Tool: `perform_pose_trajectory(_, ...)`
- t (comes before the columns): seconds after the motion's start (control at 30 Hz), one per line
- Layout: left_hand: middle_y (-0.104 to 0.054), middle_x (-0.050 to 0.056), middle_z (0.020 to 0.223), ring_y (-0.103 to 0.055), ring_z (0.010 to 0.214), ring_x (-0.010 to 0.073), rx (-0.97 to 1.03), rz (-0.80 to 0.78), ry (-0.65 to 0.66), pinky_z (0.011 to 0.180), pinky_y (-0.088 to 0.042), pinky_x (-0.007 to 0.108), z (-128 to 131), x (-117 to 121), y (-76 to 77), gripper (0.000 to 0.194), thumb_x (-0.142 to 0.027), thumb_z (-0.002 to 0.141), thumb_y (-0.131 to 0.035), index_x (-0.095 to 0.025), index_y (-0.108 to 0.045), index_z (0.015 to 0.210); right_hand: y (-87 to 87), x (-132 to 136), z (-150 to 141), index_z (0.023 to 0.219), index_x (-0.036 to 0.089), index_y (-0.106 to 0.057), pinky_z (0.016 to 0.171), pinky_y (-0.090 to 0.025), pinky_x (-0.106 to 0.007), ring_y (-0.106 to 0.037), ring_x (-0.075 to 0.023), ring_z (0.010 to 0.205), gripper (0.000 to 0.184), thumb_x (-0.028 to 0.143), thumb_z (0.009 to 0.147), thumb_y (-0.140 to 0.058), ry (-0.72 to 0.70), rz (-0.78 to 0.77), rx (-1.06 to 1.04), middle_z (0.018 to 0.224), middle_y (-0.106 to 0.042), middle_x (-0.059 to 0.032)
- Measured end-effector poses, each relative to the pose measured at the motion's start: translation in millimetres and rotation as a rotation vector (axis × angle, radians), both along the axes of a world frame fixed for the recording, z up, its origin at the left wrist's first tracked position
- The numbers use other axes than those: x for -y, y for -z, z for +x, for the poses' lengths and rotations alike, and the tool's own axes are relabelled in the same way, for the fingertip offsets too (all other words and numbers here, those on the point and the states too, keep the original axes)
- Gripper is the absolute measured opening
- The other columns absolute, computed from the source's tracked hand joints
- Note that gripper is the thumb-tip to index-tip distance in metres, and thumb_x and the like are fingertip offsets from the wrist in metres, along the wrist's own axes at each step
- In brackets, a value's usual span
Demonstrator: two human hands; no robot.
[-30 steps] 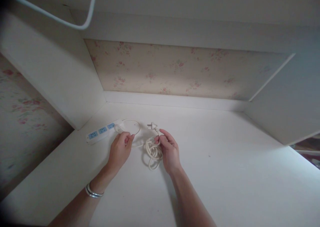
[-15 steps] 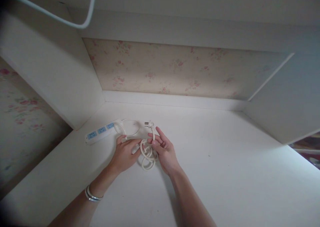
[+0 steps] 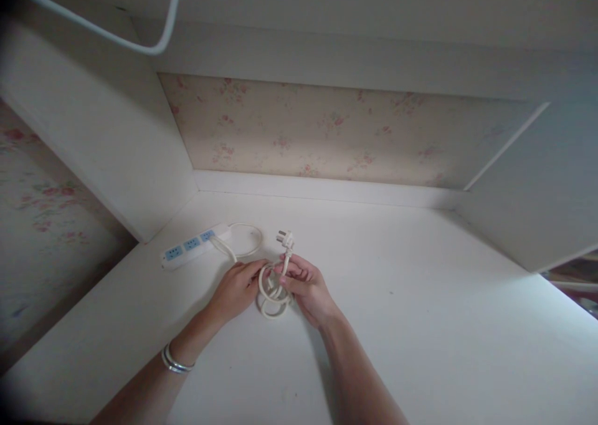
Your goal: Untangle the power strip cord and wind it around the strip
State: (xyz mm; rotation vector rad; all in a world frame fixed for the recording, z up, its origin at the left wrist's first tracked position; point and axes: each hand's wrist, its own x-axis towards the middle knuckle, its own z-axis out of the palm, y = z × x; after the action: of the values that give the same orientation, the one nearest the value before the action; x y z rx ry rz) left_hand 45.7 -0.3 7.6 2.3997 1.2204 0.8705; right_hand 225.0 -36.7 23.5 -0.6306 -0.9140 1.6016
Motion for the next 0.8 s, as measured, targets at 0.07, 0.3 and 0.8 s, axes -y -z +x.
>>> perform_pose_trajectory(0.07, -0.071, 0.003, 0.099, -0.064, 0.091, 0.0183, 0.038, -0.006, -0.013, 0.083, -0.042, 0.03, -1, -1, 1.3, 0.022, -0.021, 0.093, -0.045, -0.024, -0.062, 0.107, 0.9, -1, 0, 0.092, 0.021, -0.066, 0.073, -0.045, -0.025, -0.061, -0.0124, 0.078, 0.023, 0.014, 0.072, -0.075, -0.008, 0.024, 0.019, 0.088, -0.069, 0.0004)
perform_pose_trajectory(0.3, -0.065, 0.004, 0.078, -0.059, 0.074, 0.0146, 0.17, -0.068, -0.043, 0.069, -0.042, 0.025, 0, -3, 1.6, 0.026, -0.025, 0.094, -0.042, -0.018, -0.063, 0.08, 8.5, -4, -3, 0.077, 0.022, -0.059, 0.075, -0.047, -0.03, -0.061, -0.0159, 0.081, 0.023, 0.018, 0.065, -0.079, 0.071, 0.067, 0.21, 0.091, -0.068, 0.0)
perform_pose_trajectory(0.8, -0.066, 0.002, 0.071, -0.06, 0.063, 0.0151, 0.261, -0.261, -0.181, 0.058, -0.039, 0.024, 1, -6, 3.9, 0.029, -0.037, 0.093, -0.04, -0.02, -0.063, 0.092, 4.7, 0, -3, 0.115, 0.027, -0.058, 0.079, -0.045, -0.029, -0.057, -0.0176, 0.089, 0.051, 0.03, 0.068, -0.078, 0.182, 0.129, 0.35, 0.098, -0.063, -0.0018)
